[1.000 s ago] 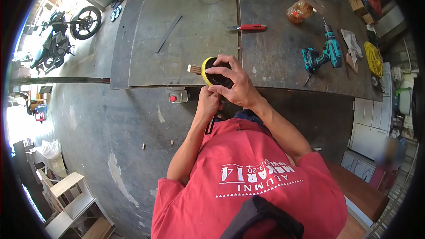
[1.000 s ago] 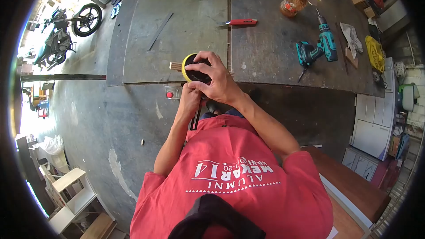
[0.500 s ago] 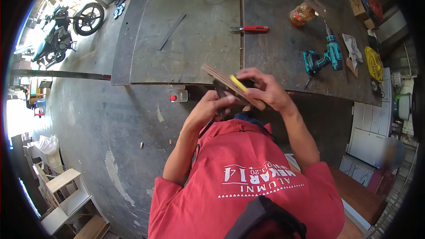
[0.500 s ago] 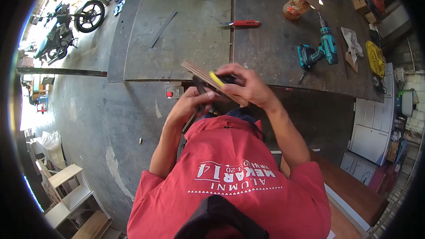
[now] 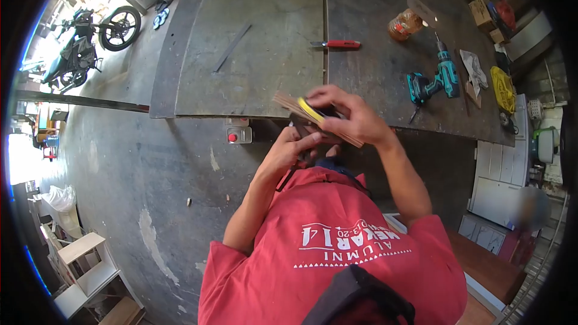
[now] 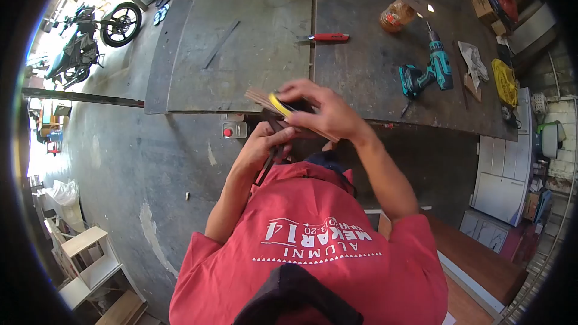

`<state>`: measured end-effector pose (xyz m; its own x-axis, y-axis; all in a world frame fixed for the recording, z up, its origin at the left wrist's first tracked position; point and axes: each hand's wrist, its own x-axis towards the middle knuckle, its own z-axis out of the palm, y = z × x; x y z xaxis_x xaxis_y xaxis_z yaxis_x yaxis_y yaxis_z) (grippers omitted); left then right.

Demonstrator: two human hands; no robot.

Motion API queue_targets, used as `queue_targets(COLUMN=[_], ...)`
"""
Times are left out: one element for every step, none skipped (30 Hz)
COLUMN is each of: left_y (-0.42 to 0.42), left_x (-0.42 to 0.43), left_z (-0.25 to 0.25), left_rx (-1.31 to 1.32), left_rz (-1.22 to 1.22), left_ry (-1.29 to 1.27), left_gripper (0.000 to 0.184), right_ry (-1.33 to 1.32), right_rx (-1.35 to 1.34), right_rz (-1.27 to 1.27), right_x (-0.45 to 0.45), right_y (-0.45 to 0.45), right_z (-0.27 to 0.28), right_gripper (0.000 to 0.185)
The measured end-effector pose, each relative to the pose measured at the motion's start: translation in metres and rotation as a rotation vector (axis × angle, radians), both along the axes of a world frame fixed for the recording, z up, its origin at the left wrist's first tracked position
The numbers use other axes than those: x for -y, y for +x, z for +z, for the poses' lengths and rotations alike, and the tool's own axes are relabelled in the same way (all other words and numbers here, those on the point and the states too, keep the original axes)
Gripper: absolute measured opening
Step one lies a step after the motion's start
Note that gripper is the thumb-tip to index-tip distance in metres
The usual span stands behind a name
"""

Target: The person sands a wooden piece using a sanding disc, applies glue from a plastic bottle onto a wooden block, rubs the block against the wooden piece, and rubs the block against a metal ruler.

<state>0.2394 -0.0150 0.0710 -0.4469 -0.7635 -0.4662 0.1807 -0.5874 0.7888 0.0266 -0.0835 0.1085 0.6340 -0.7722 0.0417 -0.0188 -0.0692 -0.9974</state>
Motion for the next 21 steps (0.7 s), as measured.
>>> queue_targets(left_y=[0.01,0.018,0.026,0.034,0.041,0.048,0.053,0.056,0.055,0.052,0.049,0.046,0.045,0.044,0.044,0.045,0.045,0.044,0.043,0.043,0.041], left_x=[0.0,0.003,0.004,0.002,0.002,0.003,0.005,0.006,0.007,0.009,0.009,0.01,0.012,0.012,0.012,0.014,0.013,0.011,0.011,0.011,0.011], left_z=[-0.003,-0.007,-0.012,-0.018,-0.025,-0.024,-0.023,-0.021,-0.022,-0.019,-0.013,-0.009,-0.008,-0.008,-0.008,-0.008,-0.006,-0.005,-0.005,-0.007,-0.009], left_rx=[-0.041,-0.036,-0.068,-0.099,-0.143,-0.138,-0.224,-0.311,-0.343,-0.343,-0.368,-0.392,-0.374,-0.376,-0.367,-0.357,-0.358,-0.358,-0.358,-0.359,-0.363], left_rz=[0.066,0.081,0.133,0.186,0.195,0.206,0.203,0.195,0.231,0.229,0.322,0.416,0.443,0.446,0.457,0.472,0.488,0.503,0.515,0.52,0.528], left_ry=[0.004,-0.005,-0.075,-0.139,-0.191,-0.192,-0.158,-0.126,-0.104,-0.111,-0.04,0.035,0.046,0.045,0.023,-0.001,-0.003,-0.003,-0.003,-0.001,-0.003], left_gripper=[0.028,0.028,0.029,0.031,0.035,0.035,0.035,0.035,0.034,0.034,0.034,0.033,0.034,0.034,0.035,0.035,0.035,0.036,0.036,0.036,0.037], right_ry=[-0.009,-0.067,-0.078,-0.044,-0.008,-0.013,-0.139,-0.142,-0.332,-0.527,-0.533,-0.59,-0.644,-0.646,-0.661,-0.679,-0.662,-0.706,-0.768,-0.789,-0.802], right_rx=[-0.02,-0.176,-0.219,-0.279,-0.339,-0.392,-0.509,-0.505,-0.652,-0.797,-0.796,-0.839,-0.883,-0.883,-0.884,-0.882,-0.824,-0.793,-0.769,-0.793,-0.782], right_rz=[0.059,0.088,0.074,0.008,-0.063,-0.173,-0.254,-0.253,-0.397,-0.543,-0.545,-0.644,-0.741,-0.738,-0.758,-0.775,-0.772,-0.785,-0.798,-0.824,-0.889], right_x=[0.0,-0.001,0.001,0.006,0.011,0.021,0.031,0.042,0.053,0.062,0.07,0.074,0.076,0.074,0.069,0.064,0.052,0.036,0.017,-0.002,-0.02], right_y=[-0.019,-0.041,-0.059,-0.076,-0.092,-0.103,-0.113,-0.123,-0.134,-0.144,-0.153,-0.158,-0.162,-0.168,-0.169,-0.167,-0.165,-0.16,-0.151,-0.147,-0.146], right_z=[0.0,0.003,-0.005,-0.013,-0.023,-0.041,-0.059,-0.08,-0.1,-0.114,-0.123,-0.126,-0.13,-0.133,-0.131,-0.127,-0.125,-0.124,-0.116,-0.113,-0.114], right_gripper=[0.042,0.042,0.041,0.041,0.041,0.041,0.043,0.043,0.043,0.042,0.042,0.042,0.041,0.041,0.042,0.042,0.044,0.045,0.044,0.043,0.043])
